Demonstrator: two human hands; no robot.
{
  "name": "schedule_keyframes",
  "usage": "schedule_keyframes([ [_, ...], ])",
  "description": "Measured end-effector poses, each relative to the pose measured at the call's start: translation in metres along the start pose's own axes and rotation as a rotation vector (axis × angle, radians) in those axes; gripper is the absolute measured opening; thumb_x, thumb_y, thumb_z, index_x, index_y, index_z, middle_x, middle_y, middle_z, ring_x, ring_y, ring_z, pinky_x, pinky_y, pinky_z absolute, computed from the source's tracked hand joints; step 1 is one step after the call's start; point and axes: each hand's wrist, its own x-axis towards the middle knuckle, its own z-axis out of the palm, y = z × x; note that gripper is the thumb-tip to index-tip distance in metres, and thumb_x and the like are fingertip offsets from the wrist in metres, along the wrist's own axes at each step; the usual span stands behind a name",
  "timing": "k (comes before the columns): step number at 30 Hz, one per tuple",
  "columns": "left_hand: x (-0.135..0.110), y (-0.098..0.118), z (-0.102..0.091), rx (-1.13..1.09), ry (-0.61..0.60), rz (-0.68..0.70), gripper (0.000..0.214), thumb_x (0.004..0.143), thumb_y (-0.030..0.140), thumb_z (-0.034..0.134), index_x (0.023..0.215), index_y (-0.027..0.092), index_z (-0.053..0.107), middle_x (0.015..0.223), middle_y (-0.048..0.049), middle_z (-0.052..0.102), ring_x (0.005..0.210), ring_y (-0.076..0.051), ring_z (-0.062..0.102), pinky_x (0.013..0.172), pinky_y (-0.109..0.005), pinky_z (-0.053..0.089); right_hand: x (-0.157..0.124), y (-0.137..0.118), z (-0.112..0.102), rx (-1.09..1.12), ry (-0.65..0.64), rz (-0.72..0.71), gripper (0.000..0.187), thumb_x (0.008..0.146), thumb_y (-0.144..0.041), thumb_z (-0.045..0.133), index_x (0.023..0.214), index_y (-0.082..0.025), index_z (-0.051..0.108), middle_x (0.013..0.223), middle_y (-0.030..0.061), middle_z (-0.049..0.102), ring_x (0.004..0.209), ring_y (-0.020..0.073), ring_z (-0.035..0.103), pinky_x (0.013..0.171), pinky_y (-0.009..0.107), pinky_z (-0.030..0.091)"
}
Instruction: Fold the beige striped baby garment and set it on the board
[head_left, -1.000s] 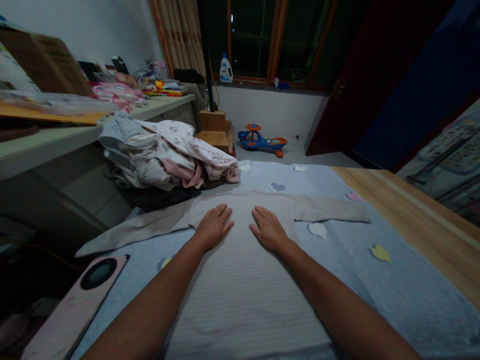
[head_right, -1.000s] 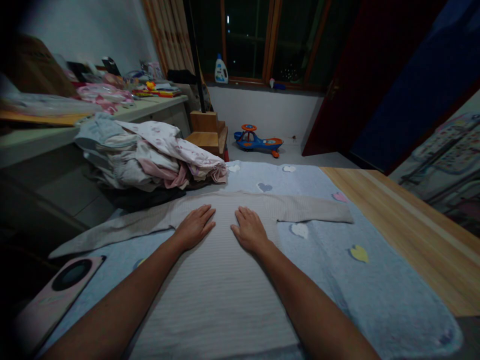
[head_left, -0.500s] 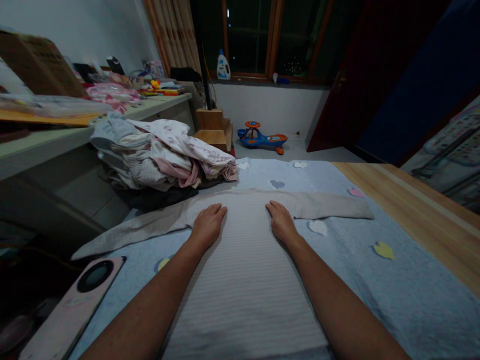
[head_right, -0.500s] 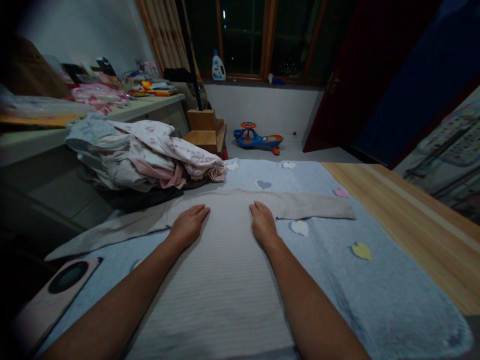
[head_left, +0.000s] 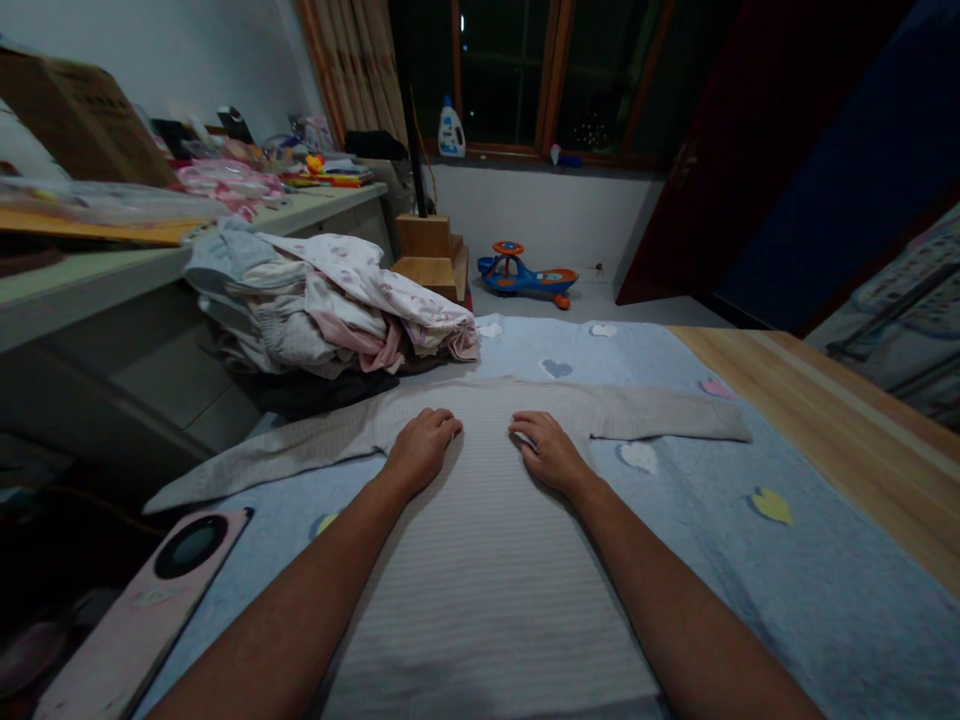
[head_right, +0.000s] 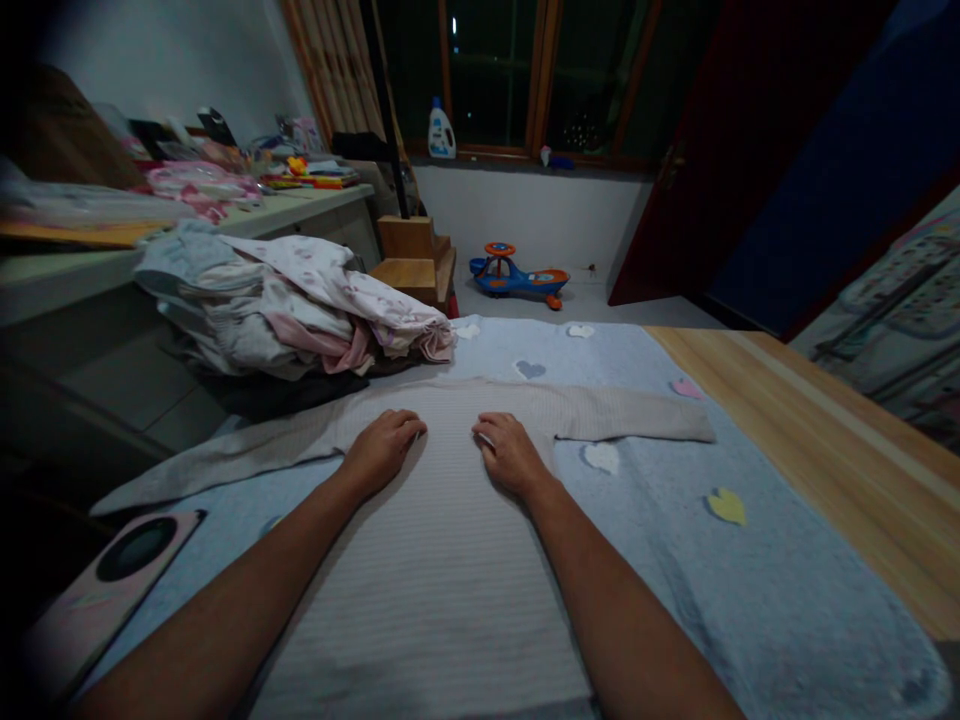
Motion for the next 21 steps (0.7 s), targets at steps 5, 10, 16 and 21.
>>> schedule_keyframes([
  [5,-0.001,0.006,-0.007,-0.036,-0.039,-0.031,0.033,0.093,0.014,0.043,0.113,0.023,0.068,0.112,-0.0071,0.065,0.103,-0.022,0.058,0.088,-0.033,0.047,-0.001,-0.003,0.000,-0.048,-0.048,0.019,0.031,0.084,-0.015,0.061,0.114,-0.018,0.070,0.130,0.0122,0.064,0.121,0.0250,0.054,0.107,0.044,0.040],
  [10,0.000,-0.008,-0.007,0.014,0.010,-0.118,0.033,0.093,0.016,0.042,0.113,0.020,0.067,0.110,-0.0098,0.064,0.103,-0.024,0.057,0.091,-0.035,0.047,-0.002,0.001,-0.003,-0.116,-0.073,0.115,0.037,0.089,-0.026,0.060,0.125,-0.017,0.065,0.140,0.0154,0.057,0.130,0.0268,0.049,0.111,0.047,0.036],
  [16,-0.008,-0.056,-0.014,-0.131,0.024,-0.228,0.034,0.087,0.016,0.042,0.110,0.015,0.067,0.108,-0.0115,0.062,0.103,-0.024,0.059,0.097,-0.036,0.045,-0.002,0.002,-0.004,-0.133,-0.088,0.159,0.041,0.091,-0.031,0.059,0.129,-0.016,0.062,0.143,0.0152,0.055,0.134,0.0258,0.046,0.114,0.046,0.032],
  [21,-0.022,-0.088,-0.037,-0.450,-0.244,-0.181,0.051,0.069,0.016,0.048,0.119,0.015,0.061,0.110,-0.0058,0.060,0.099,-0.020,0.059,0.091,-0.030,0.048,-0.001,0.000,-0.004,-0.146,-0.102,0.181,0.041,0.092,-0.031,0.058,0.130,-0.017,0.062,0.145,0.0142,0.053,0.135,0.0251,0.045,0.115,0.045,0.031],
])
